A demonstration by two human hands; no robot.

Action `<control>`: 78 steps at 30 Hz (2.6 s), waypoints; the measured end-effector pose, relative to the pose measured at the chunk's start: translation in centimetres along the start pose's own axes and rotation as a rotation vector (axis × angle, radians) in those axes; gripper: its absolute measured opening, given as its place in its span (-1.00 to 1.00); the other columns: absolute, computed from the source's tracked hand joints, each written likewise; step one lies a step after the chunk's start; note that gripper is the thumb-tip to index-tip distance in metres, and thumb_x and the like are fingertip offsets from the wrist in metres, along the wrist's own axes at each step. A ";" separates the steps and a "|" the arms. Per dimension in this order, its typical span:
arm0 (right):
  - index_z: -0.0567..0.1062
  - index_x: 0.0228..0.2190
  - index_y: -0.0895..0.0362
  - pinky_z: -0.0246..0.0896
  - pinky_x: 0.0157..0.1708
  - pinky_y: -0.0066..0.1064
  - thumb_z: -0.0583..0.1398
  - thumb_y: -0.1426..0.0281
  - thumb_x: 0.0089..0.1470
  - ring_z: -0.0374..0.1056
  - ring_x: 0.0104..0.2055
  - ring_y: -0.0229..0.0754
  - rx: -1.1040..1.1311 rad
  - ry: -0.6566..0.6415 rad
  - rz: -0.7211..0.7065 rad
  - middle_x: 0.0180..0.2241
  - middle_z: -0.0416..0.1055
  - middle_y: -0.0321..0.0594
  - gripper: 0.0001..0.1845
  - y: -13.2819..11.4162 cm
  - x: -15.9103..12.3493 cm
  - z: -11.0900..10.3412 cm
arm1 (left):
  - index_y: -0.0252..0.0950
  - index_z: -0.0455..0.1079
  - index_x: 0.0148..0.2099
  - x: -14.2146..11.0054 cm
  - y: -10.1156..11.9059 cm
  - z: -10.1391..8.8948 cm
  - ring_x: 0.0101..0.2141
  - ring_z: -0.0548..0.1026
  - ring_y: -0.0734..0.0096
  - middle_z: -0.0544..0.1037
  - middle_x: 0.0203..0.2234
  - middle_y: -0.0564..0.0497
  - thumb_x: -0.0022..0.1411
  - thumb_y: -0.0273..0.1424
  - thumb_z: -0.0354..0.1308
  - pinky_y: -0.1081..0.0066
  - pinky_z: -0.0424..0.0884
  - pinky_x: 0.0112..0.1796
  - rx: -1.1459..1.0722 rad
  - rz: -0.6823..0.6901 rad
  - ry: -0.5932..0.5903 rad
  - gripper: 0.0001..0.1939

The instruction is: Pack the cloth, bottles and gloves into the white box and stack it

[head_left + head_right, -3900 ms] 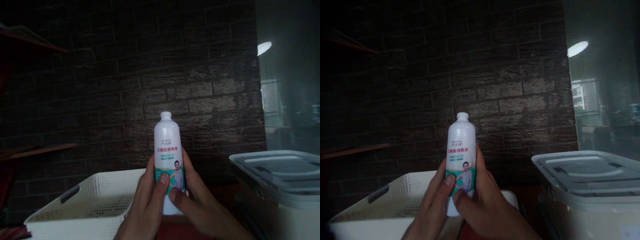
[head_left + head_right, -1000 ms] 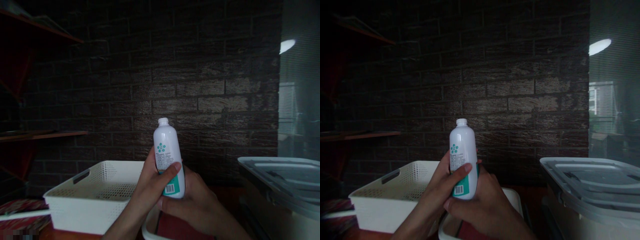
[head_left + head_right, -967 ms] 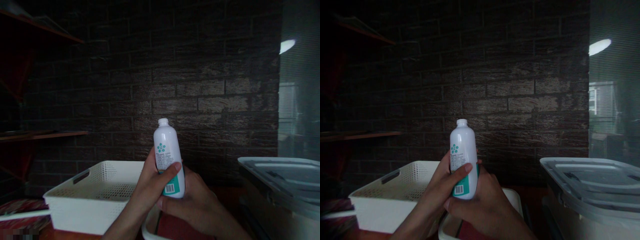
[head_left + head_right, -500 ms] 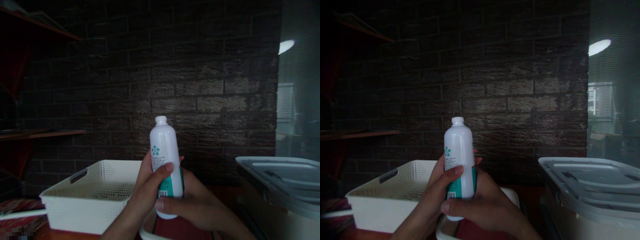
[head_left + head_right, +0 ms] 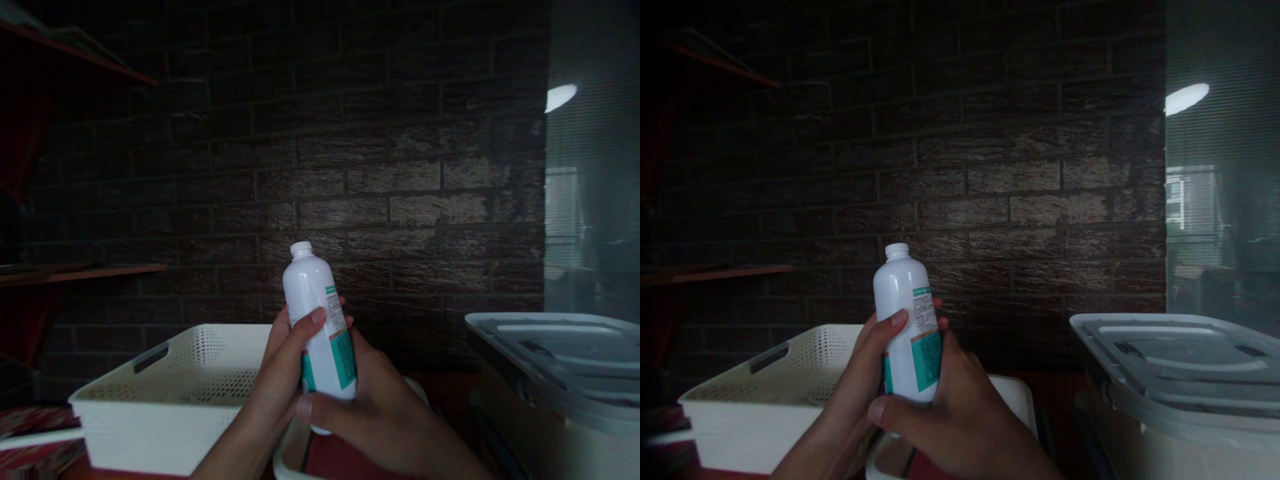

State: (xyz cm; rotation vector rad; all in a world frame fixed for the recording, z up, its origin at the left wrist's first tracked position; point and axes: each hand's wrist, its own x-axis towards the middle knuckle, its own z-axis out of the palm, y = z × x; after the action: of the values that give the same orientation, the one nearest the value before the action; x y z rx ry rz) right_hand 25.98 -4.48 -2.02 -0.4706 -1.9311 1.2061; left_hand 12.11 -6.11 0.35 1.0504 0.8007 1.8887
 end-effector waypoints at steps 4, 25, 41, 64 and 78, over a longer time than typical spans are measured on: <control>0.50 0.17 -0.04 0.41 0.01 -0.37 0.45 0.35 0.08 0.52 0.04 -0.11 0.199 -0.149 0.021 0.01 0.60 -0.34 -0.38 -0.3 -0.1 0.0 | -0.45 0.48 0.15 -0.3 0.0 -0.3 -0.34 0.68 0.05 0.70 -0.29 -0.25 0.18 -0.12 0.35 0.14 0.65 -0.25 -0.097 -0.077 -0.067 -0.39; 0.52 0.07 0.07 0.40 -0.06 -0.34 0.47 0.30 0.04 0.49 -0.03 -0.07 0.228 -0.154 0.005 -0.07 0.59 -0.25 -0.43 0.4 0.4 -0.4 | -0.42 0.51 0.11 0.1 0.1 0.4 -0.37 0.66 0.24 0.71 -0.26 -0.19 0.17 -0.12 0.40 0.39 0.59 -0.32 -0.043 0.039 -0.018 -0.41; 0.46 0.05 0.08 0.41 -0.12 -0.26 0.47 0.20 0.02 0.53 -0.09 -0.03 -0.072 0.071 -0.042 -0.10 0.60 -0.21 -0.39 1.1 0.7 1.0 | -0.31 0.50 0.12 1.0 0.0 -0.7 -0.33 0.67 0.19 0.70 -0.29 -0.09 0.19 -0.08 0.40 0.40 0.53 -0.35 0.026 0.066 -0.040 -0.44; 0.45 0.05 0.10 0.45 -0.21 -0.29 0.35 0.40 0.10 0.56 -0.21 -0.09 -0.167 0.164 -0.050 -0.19 0.62 -0.24 -0.53 1.3 1.3 1.0 | -0.17 0.37 0.19 1.0 -0.6 -1.7 -0.23 0.54 0.33 0.60 -0.23 0.05 0.13 -0.23 0.51 0.43 0.47 -0.20 0.217 0.144 -0.222 -0.36; 0.38 0.18 -0.04 0.44 -0.01 -0.35 0.38 0.34 0.16 0.50 0.05 -0.11 0.121 -0.097 -0.161 0.02 0.56 -0.28 -0.42 0.9 0.5 0.3 | -0.31 0.48 0.12 -0.1 0.1 -0.9 -0.26 0.65 0.13 0.67 -0.16 -0.17 0.10 -0.25 0.42 0.36 0.56 -0.34 -0.101 0.095 -0.195 -0.45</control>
State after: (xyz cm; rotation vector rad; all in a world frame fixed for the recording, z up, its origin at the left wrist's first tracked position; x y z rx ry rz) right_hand 25.34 -3.91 -2.71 -0.1923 -1.9237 1.2520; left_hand 11.29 -6.36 -0.03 1.2050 0.5469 1.8509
